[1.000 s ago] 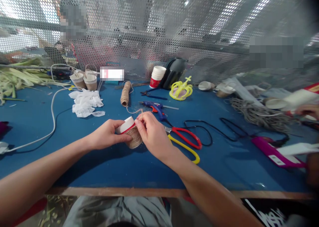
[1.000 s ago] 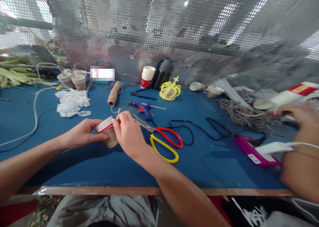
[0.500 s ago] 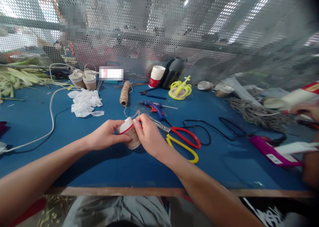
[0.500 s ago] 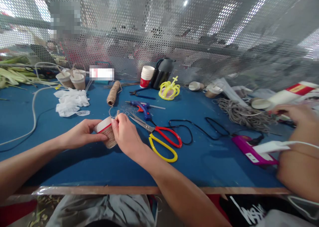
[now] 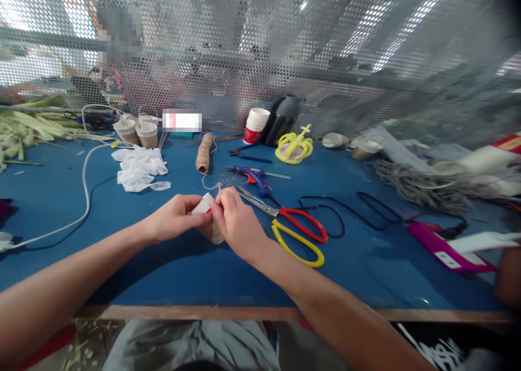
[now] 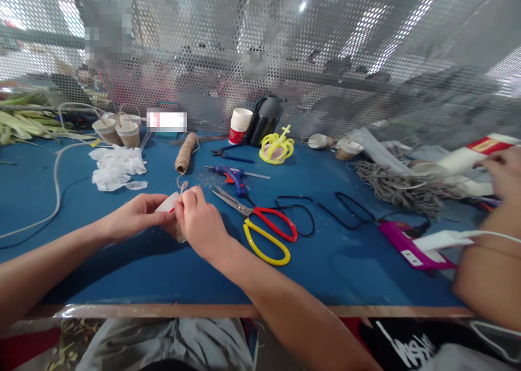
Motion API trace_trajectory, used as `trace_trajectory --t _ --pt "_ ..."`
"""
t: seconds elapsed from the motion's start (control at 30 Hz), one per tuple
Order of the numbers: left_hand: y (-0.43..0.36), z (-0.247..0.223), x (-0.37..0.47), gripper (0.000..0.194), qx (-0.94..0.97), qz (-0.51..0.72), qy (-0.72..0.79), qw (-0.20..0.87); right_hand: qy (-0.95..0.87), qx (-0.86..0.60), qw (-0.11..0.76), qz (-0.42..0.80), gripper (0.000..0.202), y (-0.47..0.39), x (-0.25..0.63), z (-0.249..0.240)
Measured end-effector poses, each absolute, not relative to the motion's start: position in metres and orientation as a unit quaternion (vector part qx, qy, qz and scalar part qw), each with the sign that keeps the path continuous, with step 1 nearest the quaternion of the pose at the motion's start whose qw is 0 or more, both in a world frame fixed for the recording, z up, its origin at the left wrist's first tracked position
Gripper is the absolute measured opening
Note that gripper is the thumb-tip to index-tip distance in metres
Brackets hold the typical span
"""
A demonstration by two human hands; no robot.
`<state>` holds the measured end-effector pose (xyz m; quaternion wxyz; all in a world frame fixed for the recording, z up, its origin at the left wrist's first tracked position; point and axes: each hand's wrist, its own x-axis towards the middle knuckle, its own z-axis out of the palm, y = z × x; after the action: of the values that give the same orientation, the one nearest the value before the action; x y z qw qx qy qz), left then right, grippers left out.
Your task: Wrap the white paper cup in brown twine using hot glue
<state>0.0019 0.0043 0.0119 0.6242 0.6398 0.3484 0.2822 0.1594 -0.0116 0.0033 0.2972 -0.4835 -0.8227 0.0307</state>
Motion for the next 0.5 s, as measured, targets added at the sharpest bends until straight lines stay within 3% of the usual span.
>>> trace_trajectory --t 0.23,0.37,0.5 --pt "0.005 0.011 0.004 0.015 0.617 0.296 0.355 0.637 -0.823 -0.45 0.342 0.057 0.012 -0.008 0.161 0.007" --pt "0.005 0.011 0.002 0.015 0.658 0.275 0.344 0.611 -0.808 -0.412 0.388 0.163 0.006 -0.001 0.165 0.016" --pt "0.002 0.015 0.001 0.016 0.756 0.233 0.295 0.536 -0.794 -0.411 0.359 0.267 0.009 0.009 0.165 0.032"
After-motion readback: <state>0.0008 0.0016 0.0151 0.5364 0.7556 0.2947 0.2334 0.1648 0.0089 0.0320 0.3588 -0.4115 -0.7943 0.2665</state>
